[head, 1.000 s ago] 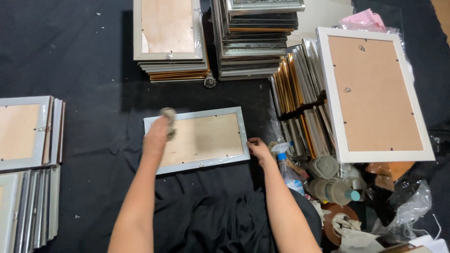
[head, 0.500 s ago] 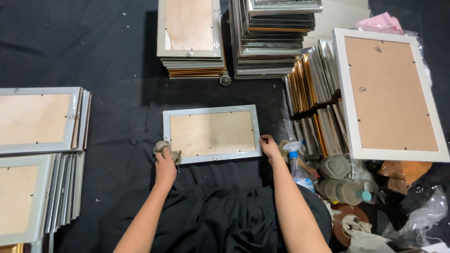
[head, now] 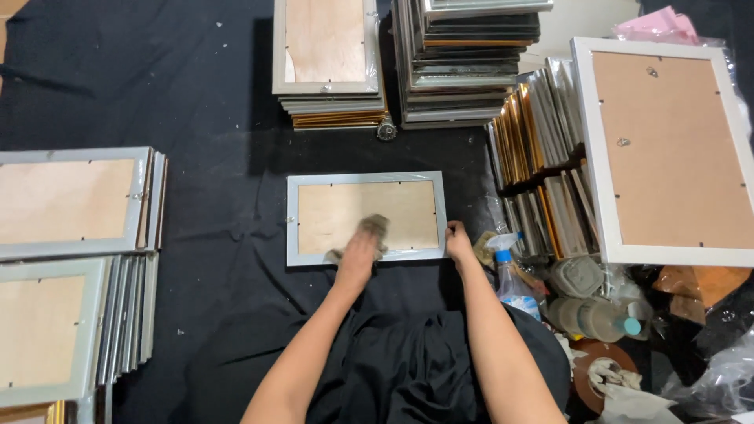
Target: Cleaning the back of multiple picture frames using a cloth in a workshop setting.
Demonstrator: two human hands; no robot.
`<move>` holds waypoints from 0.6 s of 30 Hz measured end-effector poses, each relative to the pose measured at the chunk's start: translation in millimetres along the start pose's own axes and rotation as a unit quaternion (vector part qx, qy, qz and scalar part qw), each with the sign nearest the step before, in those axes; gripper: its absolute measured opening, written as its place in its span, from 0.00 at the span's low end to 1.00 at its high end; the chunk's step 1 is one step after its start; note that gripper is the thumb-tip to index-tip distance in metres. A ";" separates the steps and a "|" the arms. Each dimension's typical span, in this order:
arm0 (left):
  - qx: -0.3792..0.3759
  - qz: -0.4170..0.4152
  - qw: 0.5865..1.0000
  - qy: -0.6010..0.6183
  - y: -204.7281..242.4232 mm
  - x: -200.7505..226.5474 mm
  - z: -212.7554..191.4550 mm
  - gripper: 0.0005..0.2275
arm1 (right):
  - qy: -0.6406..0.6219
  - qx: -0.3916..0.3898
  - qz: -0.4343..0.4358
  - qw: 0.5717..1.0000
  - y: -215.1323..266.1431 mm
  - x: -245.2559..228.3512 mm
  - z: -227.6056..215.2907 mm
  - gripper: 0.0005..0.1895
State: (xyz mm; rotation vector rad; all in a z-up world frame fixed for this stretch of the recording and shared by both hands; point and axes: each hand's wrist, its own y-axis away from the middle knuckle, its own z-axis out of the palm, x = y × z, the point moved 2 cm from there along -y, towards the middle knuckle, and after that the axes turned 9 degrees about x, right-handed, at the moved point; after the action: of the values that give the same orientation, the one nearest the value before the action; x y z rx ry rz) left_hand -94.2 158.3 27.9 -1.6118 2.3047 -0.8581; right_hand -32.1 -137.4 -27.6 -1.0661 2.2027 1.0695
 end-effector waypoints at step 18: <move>-0.102 -0.112 0.988 -0.042 -96.9 61.9 -12.4 0.12 | -0.006 0.013 -0.078 0.997 20.2 -6.5 -3.9 0.15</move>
State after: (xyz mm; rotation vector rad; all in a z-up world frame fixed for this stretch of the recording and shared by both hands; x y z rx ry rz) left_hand -47.2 83.4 102.3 -1.9817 2.2469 -0.5972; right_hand -44.8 -129.7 -11.9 -1.1947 2.0800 0.9747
